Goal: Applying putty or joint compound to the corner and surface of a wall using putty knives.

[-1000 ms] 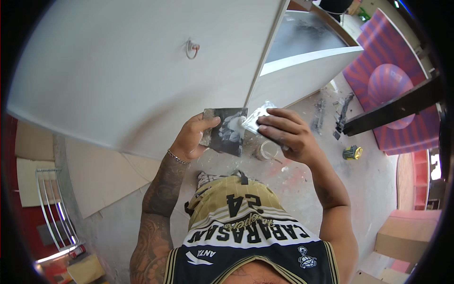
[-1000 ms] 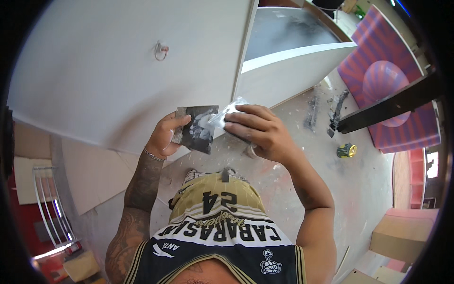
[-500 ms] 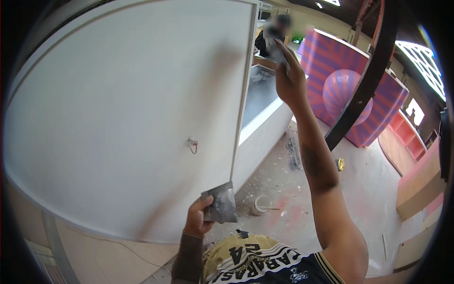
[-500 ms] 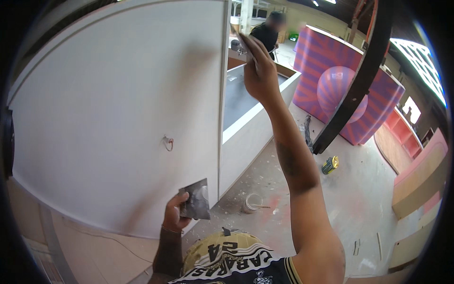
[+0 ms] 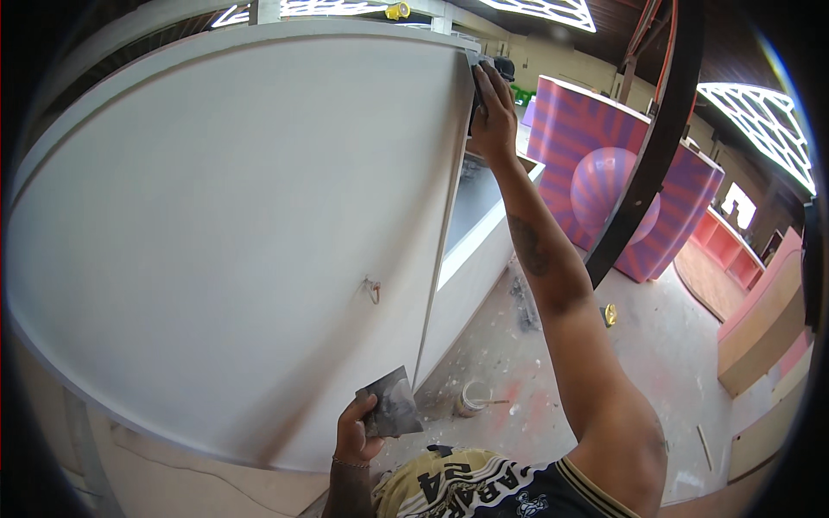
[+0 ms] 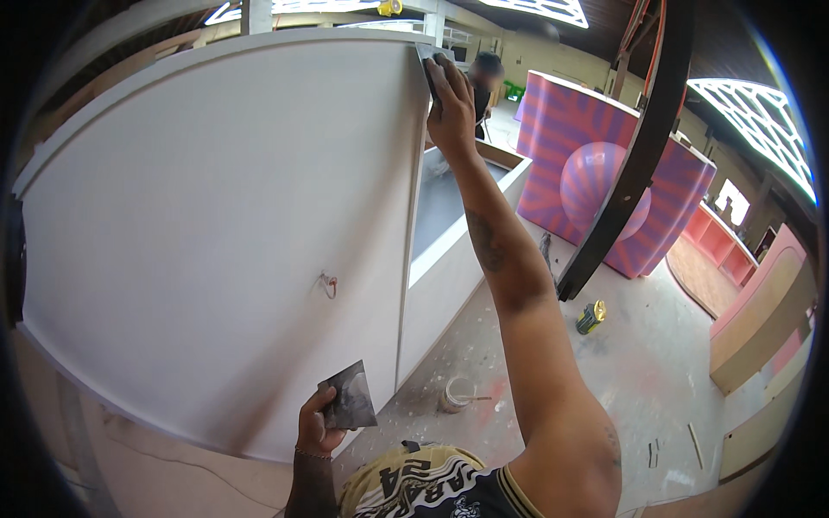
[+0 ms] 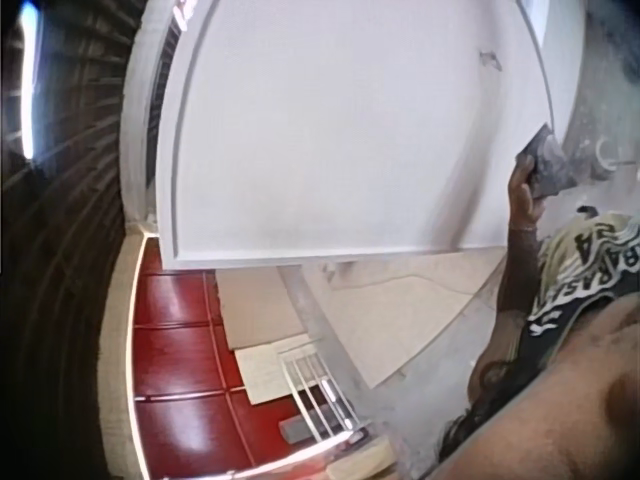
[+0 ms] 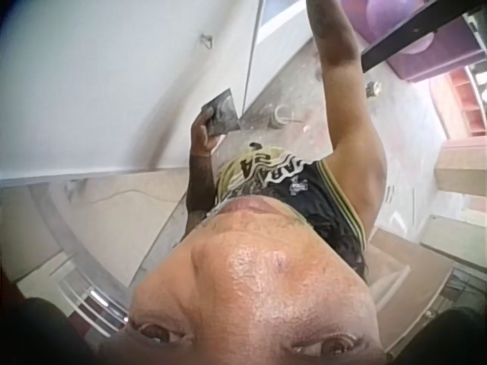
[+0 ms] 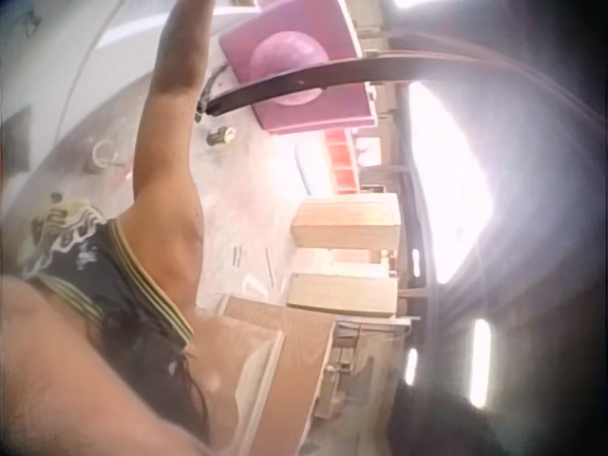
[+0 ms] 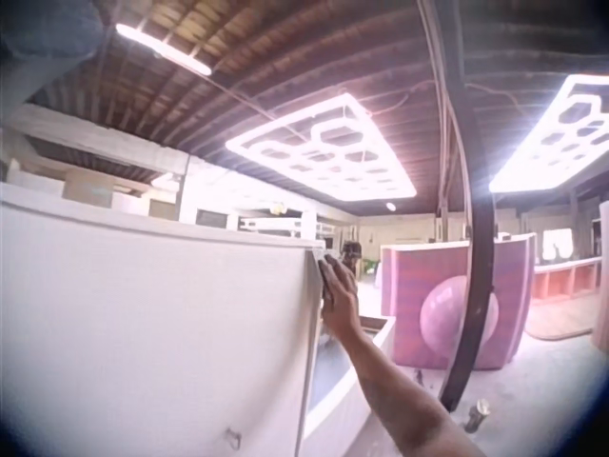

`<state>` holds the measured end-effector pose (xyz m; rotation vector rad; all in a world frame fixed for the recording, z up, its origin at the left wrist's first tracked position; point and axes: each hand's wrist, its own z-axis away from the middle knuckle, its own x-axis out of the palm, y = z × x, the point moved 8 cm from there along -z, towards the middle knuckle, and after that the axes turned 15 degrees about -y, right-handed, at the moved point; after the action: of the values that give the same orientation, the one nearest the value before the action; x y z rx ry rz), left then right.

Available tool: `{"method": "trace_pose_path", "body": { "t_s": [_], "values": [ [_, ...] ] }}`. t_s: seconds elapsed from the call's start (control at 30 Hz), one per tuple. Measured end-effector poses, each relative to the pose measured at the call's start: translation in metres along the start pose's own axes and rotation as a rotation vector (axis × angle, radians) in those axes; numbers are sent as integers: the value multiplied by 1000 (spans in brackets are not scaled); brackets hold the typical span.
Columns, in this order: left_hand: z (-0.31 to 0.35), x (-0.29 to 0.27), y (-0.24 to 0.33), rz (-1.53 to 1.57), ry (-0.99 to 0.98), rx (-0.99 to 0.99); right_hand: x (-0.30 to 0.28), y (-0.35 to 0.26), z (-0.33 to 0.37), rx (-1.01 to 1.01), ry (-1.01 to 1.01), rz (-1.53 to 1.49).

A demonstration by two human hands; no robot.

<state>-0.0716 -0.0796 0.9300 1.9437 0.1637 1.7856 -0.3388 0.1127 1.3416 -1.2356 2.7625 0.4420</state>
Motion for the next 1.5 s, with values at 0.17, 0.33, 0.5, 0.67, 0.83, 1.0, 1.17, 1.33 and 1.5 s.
{"method": "trace_pose_path", "body": {
  "t_s": [0.17,0.33,0.5,0.67,0.83,1.0,1.17,1.33,1.5],
  "values": [
    [0,-3,2,-44,74,23,9,9,1,-33,-71,95],
    [-7,-1,-1,-49,13,-6,14,22,14,-6,-142,236],
    [-3,-7,-5,-39,-16,-58,4,14,66,338,-202,478],
    [-9,-6,-13,-11,-79,-111,-21,-35,38,189,-234,521],
    [-12,0,-15,-39,-35,-131,-23,-47,-1,100,-228,648],
    [-11,1,-13,-2,-29,-177,-16,-38,-5,79,-243,709],
    [-7,-13,-9,9,-25,-179,-7,-37,-10,135,-294,811],
    [-3,-24,-3,-8,-1,-158,1,-44,-15,172,-299,913],
    [-1,-31,-1,7,13,-165,9,-49,-20,124,-337,991]
  ]
}}
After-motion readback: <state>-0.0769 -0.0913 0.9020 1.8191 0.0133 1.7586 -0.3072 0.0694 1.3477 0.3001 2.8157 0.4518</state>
